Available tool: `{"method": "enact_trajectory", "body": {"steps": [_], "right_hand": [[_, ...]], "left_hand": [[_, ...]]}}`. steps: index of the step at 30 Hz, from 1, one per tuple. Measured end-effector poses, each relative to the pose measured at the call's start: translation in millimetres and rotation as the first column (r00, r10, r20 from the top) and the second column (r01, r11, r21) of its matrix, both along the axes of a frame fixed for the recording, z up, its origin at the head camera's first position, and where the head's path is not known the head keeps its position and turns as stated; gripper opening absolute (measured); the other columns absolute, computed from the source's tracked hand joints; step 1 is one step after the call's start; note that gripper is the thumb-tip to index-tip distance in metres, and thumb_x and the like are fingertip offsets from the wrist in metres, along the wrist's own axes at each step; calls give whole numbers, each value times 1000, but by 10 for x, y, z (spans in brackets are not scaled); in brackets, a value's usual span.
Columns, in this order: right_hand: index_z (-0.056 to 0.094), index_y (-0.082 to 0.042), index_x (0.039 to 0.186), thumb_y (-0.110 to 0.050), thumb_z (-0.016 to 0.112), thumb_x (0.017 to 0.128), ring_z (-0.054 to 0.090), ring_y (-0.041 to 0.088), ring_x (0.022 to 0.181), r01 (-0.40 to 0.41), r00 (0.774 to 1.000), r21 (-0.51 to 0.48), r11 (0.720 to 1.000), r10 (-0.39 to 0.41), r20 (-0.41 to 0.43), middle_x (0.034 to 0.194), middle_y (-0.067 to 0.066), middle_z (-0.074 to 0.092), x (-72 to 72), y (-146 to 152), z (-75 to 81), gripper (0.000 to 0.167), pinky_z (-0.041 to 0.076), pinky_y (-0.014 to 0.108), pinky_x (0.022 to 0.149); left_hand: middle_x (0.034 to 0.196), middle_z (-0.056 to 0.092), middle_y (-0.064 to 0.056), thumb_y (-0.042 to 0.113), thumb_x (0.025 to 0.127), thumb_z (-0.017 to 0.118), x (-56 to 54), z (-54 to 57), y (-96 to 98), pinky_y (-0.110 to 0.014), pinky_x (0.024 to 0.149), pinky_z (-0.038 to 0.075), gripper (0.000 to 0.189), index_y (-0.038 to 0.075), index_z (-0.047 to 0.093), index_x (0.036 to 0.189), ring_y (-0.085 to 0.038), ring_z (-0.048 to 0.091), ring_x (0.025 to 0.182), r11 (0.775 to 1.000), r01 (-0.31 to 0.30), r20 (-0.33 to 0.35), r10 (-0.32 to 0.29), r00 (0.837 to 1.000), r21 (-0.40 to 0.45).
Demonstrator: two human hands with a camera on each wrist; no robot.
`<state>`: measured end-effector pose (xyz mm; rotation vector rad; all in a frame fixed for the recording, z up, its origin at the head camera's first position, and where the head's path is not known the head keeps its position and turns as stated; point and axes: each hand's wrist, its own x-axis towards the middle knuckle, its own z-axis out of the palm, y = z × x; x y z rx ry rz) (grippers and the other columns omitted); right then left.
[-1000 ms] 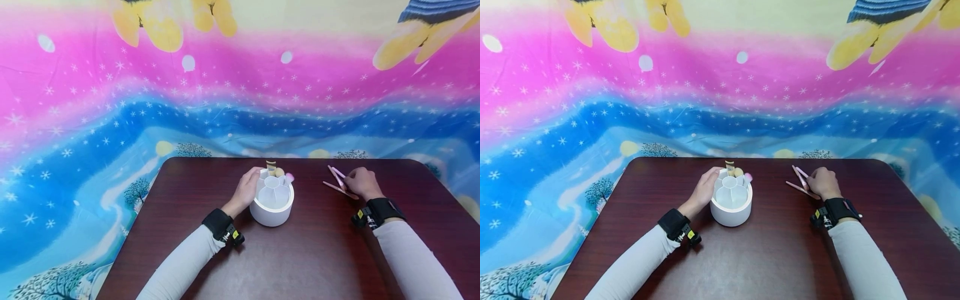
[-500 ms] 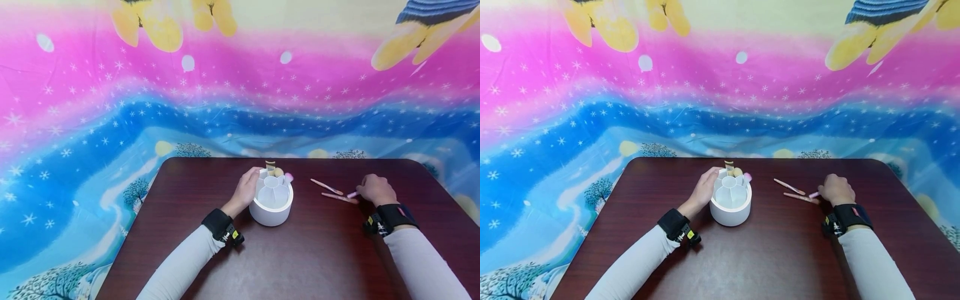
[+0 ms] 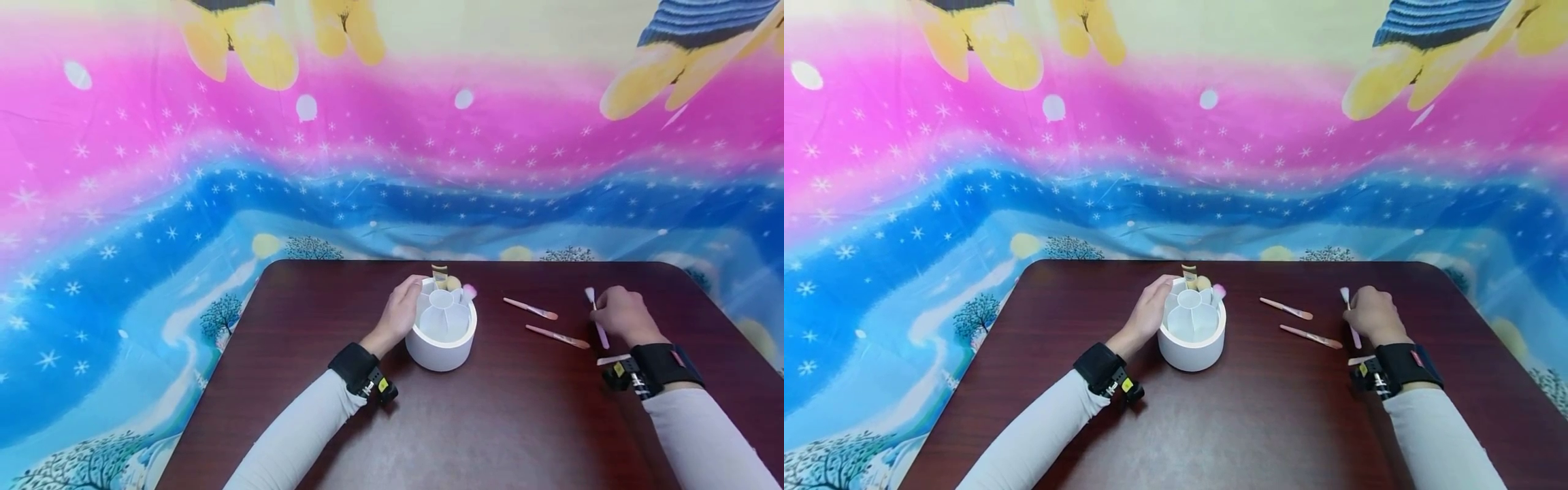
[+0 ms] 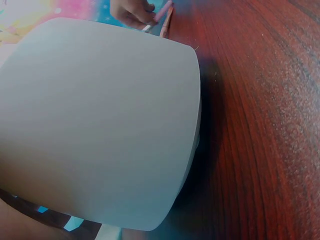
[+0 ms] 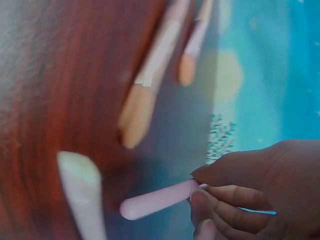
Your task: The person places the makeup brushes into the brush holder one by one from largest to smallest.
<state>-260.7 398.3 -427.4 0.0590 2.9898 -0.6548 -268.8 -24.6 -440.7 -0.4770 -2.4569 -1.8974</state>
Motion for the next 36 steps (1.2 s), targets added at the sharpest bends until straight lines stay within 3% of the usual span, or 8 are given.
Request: {"method": "enact_trajectory", "body": {"steps": [5,10,13,18,21,28,32,36], "right_hand": [[68,12,95,-7,66,94,59,34,72,-28,992,3,1000,28,-122,79,19,66,23,-29,203,19,47,41,60],[70,11,106,-14,68,96,65,44,85,-59,961,-1,998,57,-270,91,25,72,63,-203,487,27,48,48,69],[73,5,107,-18,68,98,67,36,80,-75,933,-29,997,60,-354,91,23,74,114,-384,660,25,48,40,64],[75,-2,106,-23,67,100,62,7,66,-127,894,-91,988,74,-442,84,15,74,227,-724,902,23,46,26,56],[75,-6,103,-24,68,100,59,2,64,-172,869,-112,979,97,-486,79,10,73,289,-909,998,19,44,24,56],[79,-9,100,-19,74,97,69,2,71,-308,816,-228,924,133,-562,84,7,76,384,-1321,1107,12,46,16,64],[79,-8,102,-18,73,97,72,8,74,-373,818,-284,883,169,-550,87,8,77,403,-1536,1088,13,51,15,66],[78,-6,100,-15,71,98,73,14,75,-422,828,-332,844,210,-521,90,7,74,378,-1698,971,11,56,21,67]], "left_hand": [[132,64,-14,28,113,29,-1,-9,3,-47,109,43,46,4,60,137,-27,58,126,1000,1,-8,-1,1000,7],[131,65,-14,26,112,30,1,1,-2,-46,108,44,44,5,61,136,-25,59,124,1000,-3,-8,3,1000,14],[132,65,-14,26,113,31,6,6,-5,-47,109,43,44,5,61,136,-26,58,125,1000,-1,-5,2,1000,19],[136,63,-15,29,113,31,12,-6,-9,-50,111,41,45,5,58,140,-28,56,128,1000,6,-2,-6,1000,19],[135,63,-15,29,113,30,10,-9,-9,-49,110,42,46,5,58,140,-28,57,128,1000,9,-2,-9,1000,15],[132,64,-15,27,113,30,3,10,3,-47,109,44,45,4,59,137,-27,58,125,1000,6,-2,-6,1000,14],[134,63,-15,27,113,30,-8,9,6,-48,109,44,45,4,59,138,-28,58,126,1000,5,1,-5,1000,16],[136,62,-16,26,113,30,38,48,-2,-49,110,43,45,3,57,140,-29,56,128,1000,16,13,-16,1000,18]]}}
